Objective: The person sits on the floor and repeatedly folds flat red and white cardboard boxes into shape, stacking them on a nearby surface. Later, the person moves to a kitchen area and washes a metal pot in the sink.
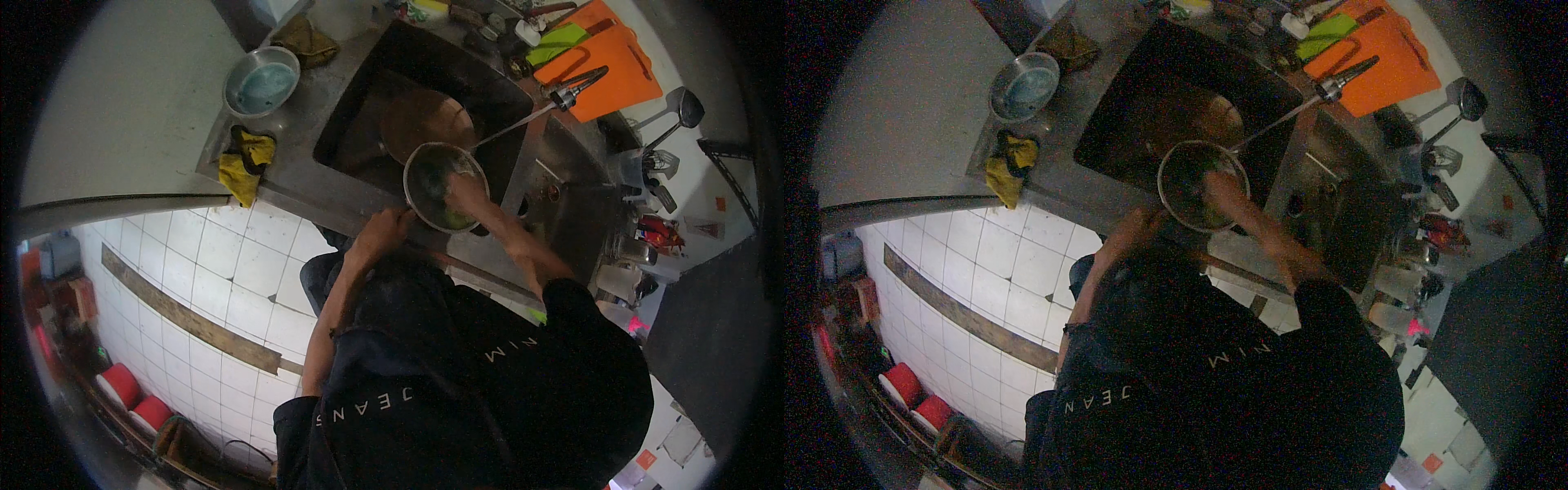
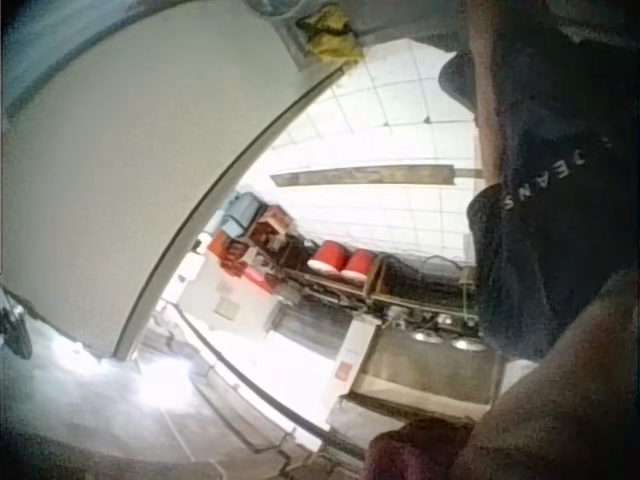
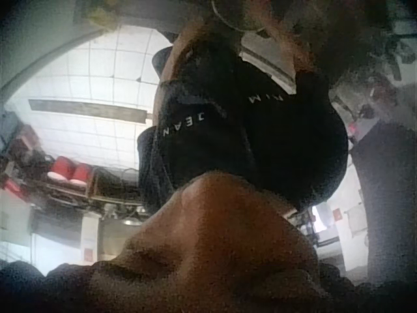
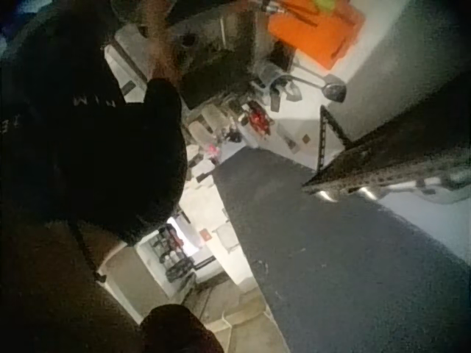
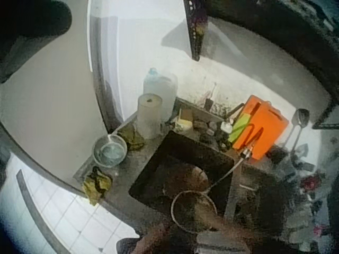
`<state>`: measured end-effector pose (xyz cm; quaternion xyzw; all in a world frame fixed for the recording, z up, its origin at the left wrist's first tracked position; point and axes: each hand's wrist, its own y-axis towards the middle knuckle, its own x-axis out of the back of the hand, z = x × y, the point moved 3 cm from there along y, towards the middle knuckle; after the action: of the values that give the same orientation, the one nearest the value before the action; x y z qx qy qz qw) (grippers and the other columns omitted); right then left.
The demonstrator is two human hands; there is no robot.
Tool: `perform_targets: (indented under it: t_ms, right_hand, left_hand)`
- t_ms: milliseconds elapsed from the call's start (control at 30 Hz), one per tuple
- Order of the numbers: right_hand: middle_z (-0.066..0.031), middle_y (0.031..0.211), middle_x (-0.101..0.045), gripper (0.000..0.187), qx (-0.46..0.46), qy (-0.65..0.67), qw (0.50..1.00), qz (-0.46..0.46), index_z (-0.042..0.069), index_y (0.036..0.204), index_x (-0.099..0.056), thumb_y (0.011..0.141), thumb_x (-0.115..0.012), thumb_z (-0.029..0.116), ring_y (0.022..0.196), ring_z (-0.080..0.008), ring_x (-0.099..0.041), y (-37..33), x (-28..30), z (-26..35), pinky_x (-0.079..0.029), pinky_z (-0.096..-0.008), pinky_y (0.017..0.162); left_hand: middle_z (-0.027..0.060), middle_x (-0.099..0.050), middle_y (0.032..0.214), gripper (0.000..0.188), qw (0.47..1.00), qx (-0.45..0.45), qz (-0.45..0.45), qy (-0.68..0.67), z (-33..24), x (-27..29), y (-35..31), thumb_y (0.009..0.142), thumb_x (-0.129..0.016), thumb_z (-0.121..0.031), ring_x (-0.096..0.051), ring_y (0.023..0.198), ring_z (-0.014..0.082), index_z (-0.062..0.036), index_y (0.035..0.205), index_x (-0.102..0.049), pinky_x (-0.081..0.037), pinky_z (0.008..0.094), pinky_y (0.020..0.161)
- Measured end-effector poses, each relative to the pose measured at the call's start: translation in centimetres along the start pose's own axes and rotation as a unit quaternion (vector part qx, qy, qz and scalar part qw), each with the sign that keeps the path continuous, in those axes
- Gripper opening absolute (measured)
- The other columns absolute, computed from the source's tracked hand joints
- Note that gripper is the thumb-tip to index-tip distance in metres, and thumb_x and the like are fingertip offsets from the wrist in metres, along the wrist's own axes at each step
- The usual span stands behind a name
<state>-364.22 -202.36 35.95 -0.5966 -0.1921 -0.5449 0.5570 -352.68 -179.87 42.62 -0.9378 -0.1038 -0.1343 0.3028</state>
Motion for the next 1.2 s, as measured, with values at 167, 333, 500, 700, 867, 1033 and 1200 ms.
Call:
perform_targets:
  t_ms: [167, 333, 500, 700, 867, 1033, 1200]
  right_hand:
    - [-0.0268, 0.106, -0.068, 0.029, 0.027, 0.291, 0.948, -0.129, -0.002, 0.11, -0.064, 0.087, -0.068, 0.013, 0.104, -0.0428, -0.067, -0.5, -1.5, 7.3, -0.052, -0.0478, 0.089]
    - [-0.0179, 0.106, -0.068, 0.024, -0.13, 0.447, 0.844, -0.266, 0.002, 0.108, -0.061, 0.092, -0.069, 0.018, 0.104, -0.034, -0.066, 3.3, -1.1, 6.8, -0.051, -0.0435, 0.088]
    - [-0.0131, 0.099, -0.066, 0.013, 0.03, 0.438, 0.846, -0.304, 0.004, 0.101, -0.061, 0.091, -0.068, 0.007, 0.098, -0.0245, -0.064, 3.8, -1.4, 6.4, -0.049, -0.0391, 0.089]
    - [-0.0131, 0.092, -0.068, 0.012, -0.015, 0.522, 0.807, -0.277, 0.002, 0.096, -0.061, 0.09, -0.069, 0.008, 0.089, -0.0241, -0.066, 3.2, 0.5, 7.8, -0.05, -0.0368, 0.084]
    - [-0.0132, 0.092, -0.069, 0.018, 0.002, 0.422, 0.856, -0.297, 0.001, 0.096, -0.06, 0.092, -0.071, 0.016, 0.09, -0.021, -0.065, 3.3, 1.3, 8.4, -0.05, -0.0368, 0.083]
    - [-0.0131, 0.092, -0.069, 0.02, -0.007, 0.459, 0.834, -0.305, 0.002, 0.096, -0.06, 0.095, -0.069, 0.02, 0.089, -0.0197, -0.065, 4.2, 1.3, 6.6, -0.05, -0.0381, 0.082]
    - [-0.0131, 0.09, -0.068, 0.023, 0.061, 0.472, 0.835, -0.276, 0.003, 0.097, -0.061, 0.097, -0.068, 0.024, 0.086, -0.0206, -0.064, 3.6, 3.5, 7.9, -0.05, -0.0395, 0.079]
  left_hand:
    - [0.0282, -0.07, 0.113, 0.043, 0.999, -0.006, -0.013, -0.038, -0.7, 1.3, -1.5, 0.104, -0.05, -0.035, -0.067, 0.11, 0.0443, -0.0027, 0.124, -0.07, -0.05, 0.0479, 0.095]
    - [0.0286, -0.071, 0.11, 0.046, 1.0, 0.0, 0.01, -0.029, 1.2, 1.1, -0.4, 0.105, -0.05, -0.036, -0.07, 0.108, 0.04, 0.0009, 0.125, -0.068, -0.051, 0.0454, 0.094]
    - [0.0298, -0.071, 0.111, 0.047, 0.999, -0.009, -0.034, -0.04, 0.2, 1.9, -1.2, 0.105, -0.05, -0.038, -0.069, 0.109, 0.0422, 0.0017, 0.124, -0.068, -0.051, 0.0462, 0.093]
    - [0.0293, -0.07, 0.113, 0.047, 0.999, 0.022, -0.02, -0.028, 0.4, 1.9, -1.1, 0.105, -0.051, -0.037, -0.068, 0.112, 0.0415, 0.0033, 0.12, -0.068, -0.05, 0.0456, 0.093]
    - [0.0285, -0.07, 0.113, 0.045, 0.999, -0.002, -0.026, -0.047, -0.2, 2.7, -1.3, 0.105, -0.051, -0.036, -0.067, 0.111, 0.0424, 0.0019, 0.122, -0.067, -0.05, 0.0463, 0.093]
    - [0.0285, -0.071, 0.113, 0.045, 0.999, -0.009, -0.01, -0.042, 1.3, 2.4, -0.7, 0.105, -0.051, -0.036, -0.068, 0.111, 0.041, 0.0014, 0.124, -0.067, -0.05, 0.0461, 0.093]
    - [0.0286, -0.072, 0.11, 0.047, 0.998, 0.018, -0.039, -0.055, 1.9, 2.3, -0.5, 0.104, -0.053, -0.039, -0.069, 0.109, 0.0406, 0.0013, 0.12, -0.071, -0.051, 0.0463, 0.094]
